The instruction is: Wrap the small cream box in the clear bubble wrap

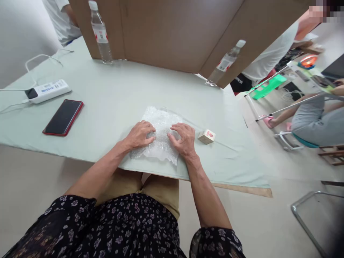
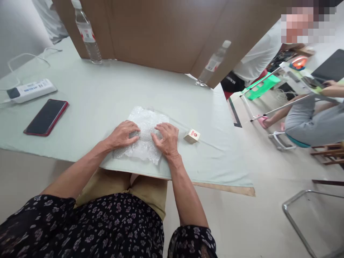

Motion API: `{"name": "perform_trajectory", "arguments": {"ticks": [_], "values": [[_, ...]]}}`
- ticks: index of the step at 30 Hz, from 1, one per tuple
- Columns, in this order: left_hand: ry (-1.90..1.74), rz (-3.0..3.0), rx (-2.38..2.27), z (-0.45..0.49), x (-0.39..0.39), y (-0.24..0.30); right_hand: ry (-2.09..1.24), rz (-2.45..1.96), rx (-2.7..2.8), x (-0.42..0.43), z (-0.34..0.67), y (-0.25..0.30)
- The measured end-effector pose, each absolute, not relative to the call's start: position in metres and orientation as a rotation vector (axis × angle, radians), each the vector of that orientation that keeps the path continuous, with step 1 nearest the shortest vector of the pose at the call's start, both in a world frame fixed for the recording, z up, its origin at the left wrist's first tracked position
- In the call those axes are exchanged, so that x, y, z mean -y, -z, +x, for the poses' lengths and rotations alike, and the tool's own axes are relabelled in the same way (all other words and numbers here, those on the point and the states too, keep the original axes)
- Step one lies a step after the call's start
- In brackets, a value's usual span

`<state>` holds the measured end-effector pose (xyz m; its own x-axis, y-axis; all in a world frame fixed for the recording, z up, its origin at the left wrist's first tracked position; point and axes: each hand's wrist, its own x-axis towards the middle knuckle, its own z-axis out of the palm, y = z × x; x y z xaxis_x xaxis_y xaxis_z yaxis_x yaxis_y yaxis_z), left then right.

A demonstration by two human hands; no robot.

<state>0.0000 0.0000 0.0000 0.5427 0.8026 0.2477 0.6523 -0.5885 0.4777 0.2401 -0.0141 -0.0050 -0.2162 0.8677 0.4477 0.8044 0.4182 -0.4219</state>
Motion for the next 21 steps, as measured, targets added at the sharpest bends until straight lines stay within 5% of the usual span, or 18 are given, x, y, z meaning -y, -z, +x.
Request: {"name": "perform_trajectory", "arguments": {"ticks": [21], "values": [[-0.622,2.499,-1.228,0.001,0.001,0.002,-0.314,-1.224,2.303,0.018,0.231,0.010]]}}
